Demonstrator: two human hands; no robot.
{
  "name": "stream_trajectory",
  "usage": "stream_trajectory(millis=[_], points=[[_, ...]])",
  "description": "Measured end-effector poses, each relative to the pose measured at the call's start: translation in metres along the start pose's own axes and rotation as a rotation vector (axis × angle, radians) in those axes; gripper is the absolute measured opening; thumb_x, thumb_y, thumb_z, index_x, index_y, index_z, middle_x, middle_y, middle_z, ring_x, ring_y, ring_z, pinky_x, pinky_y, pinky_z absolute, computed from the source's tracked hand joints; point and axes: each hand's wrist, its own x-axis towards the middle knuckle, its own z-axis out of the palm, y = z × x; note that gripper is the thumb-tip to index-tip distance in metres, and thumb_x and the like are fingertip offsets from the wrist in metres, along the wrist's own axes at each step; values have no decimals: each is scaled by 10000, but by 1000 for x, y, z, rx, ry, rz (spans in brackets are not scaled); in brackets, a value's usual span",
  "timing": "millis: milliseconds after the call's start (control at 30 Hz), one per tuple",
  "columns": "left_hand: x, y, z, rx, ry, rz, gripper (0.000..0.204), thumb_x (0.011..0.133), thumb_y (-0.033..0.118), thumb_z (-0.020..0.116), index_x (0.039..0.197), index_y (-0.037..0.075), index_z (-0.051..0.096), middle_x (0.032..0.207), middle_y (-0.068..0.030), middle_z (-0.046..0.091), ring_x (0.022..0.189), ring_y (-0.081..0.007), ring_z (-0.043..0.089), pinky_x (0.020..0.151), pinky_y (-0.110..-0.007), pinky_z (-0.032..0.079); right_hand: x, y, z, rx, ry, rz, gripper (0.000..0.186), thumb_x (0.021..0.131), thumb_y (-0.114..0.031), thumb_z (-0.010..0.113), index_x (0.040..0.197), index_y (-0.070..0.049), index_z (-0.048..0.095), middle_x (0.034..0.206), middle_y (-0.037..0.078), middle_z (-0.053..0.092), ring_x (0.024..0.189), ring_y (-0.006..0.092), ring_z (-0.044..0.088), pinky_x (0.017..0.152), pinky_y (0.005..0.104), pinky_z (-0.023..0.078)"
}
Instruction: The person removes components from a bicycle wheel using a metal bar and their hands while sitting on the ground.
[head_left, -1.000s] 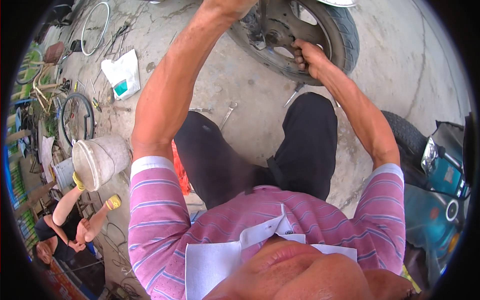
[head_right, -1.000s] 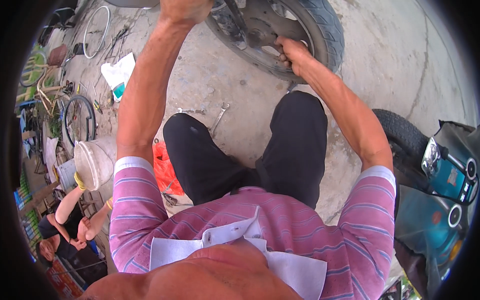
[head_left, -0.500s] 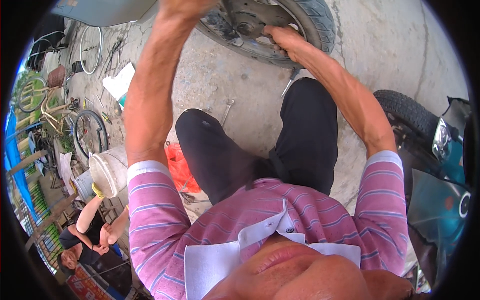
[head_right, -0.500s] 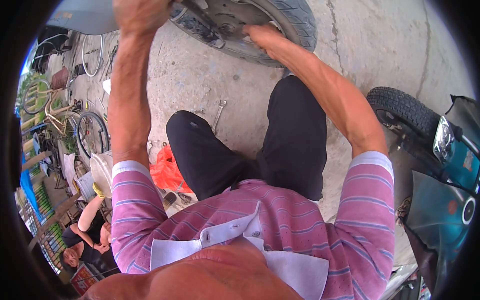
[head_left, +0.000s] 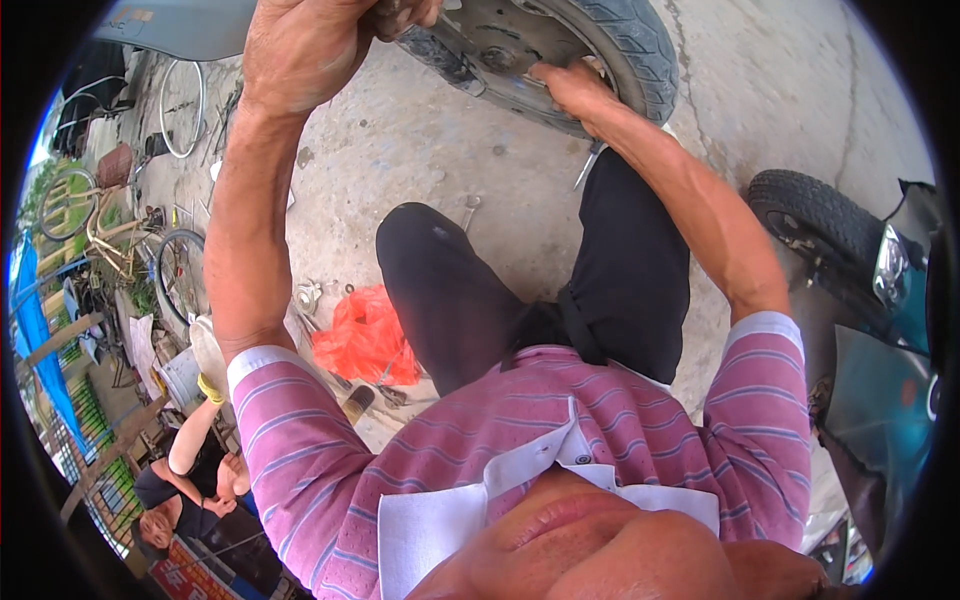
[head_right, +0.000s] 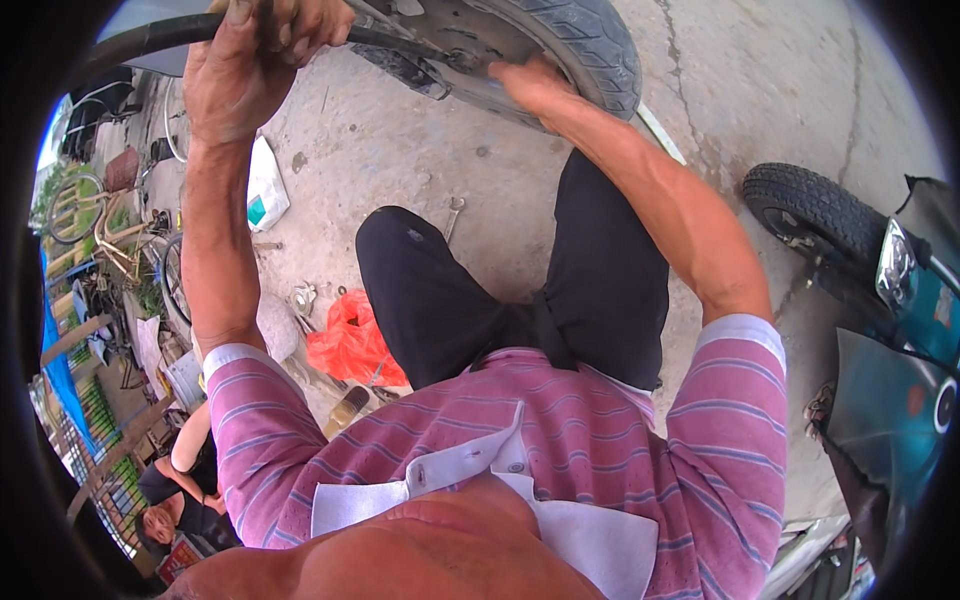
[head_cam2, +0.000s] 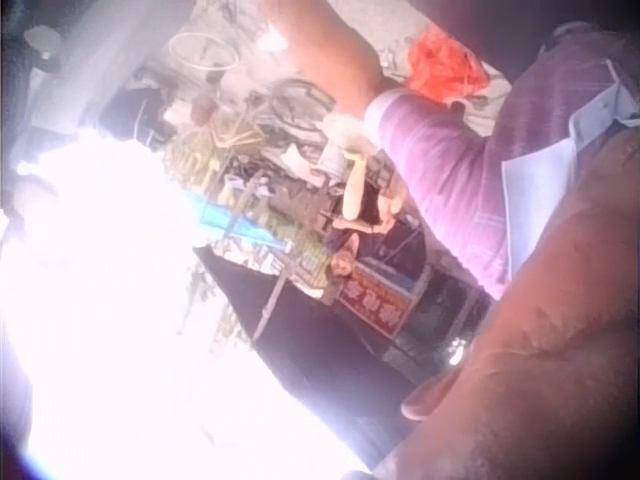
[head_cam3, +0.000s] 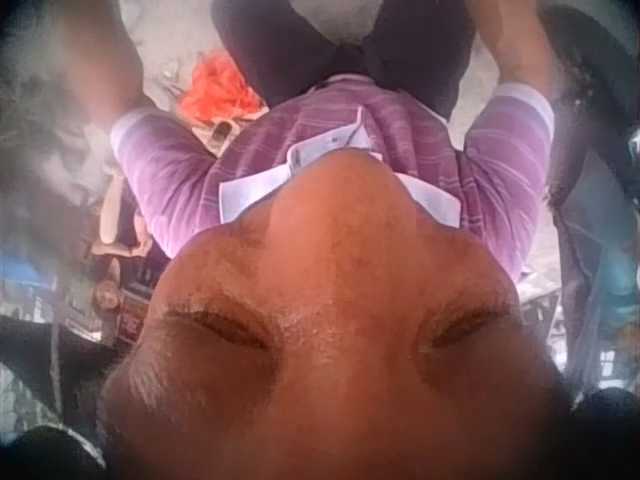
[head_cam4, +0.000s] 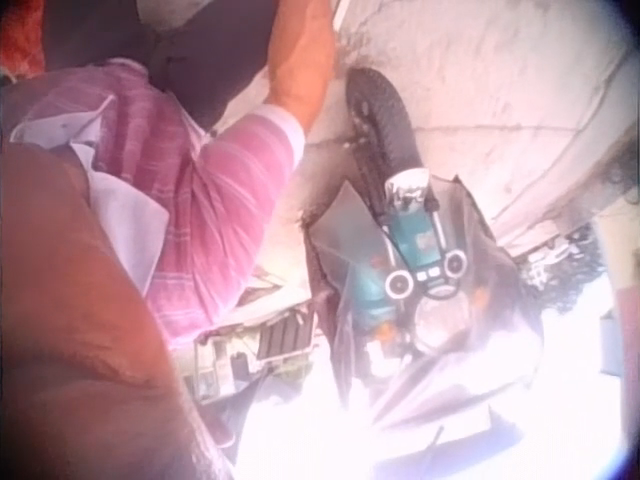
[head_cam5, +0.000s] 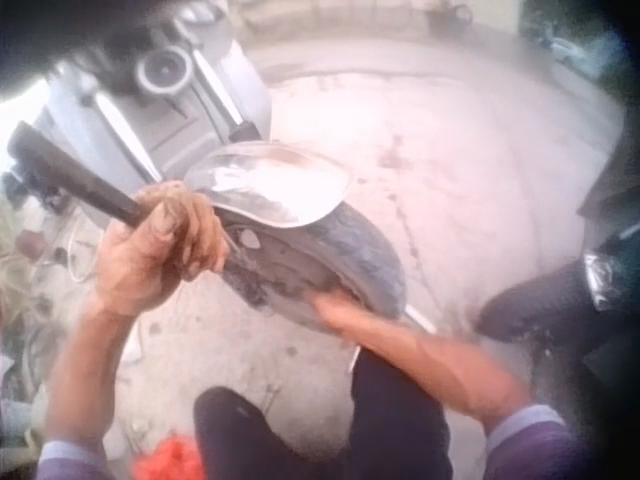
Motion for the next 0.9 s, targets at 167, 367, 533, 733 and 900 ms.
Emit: stream_trajectory(millis=[167,367,533,733,900], points=[[8,40,30,990,37,-347,463,936,440,580,706,46,505,646,-88,518,578,-177,518,625,-325,479,0,14,-3,-52,45,-57,762,819,-446,646,1318,98,461,1332,283,504,1250,371,492,1032,388,384],[3,46,32,1004,46,-344,411,948,414,576,755,54,534,648,-56,529,588,-153,527,607,-284,466,-51,5,10,-25,251,-295,713,794,-299,648,1320,115,402,1183,292,588,1130,377,577,976,392,434],[5,41,40,1046,275,-426,363,935,399,610,834,54,554,668,-39,547,608,-128,542,588,-257,454,-47,11,13,-198,358,-367,617,791,-212,621,1270,121,421,1043,277,639,1010,377,633,899,409,479],[-4,42,29,997,103,-319,386,924,435,614,806,75,543,648,-23,546,593,-123,545,579,-249,457,-62,18,18,-73,232,-439,435,794,-112,672,1143,102,526,1015,230,662,906,303,672,800,372,523],[0,40,28,996,82,-316,387,930,441,601,785,91,523,627,-9,528,566,-126,524,609,-273,480,-23,22,45,584,-132,-84,304,797,-37,704,1066,35,583,946,124,671,809,209,657,682,301,521]])
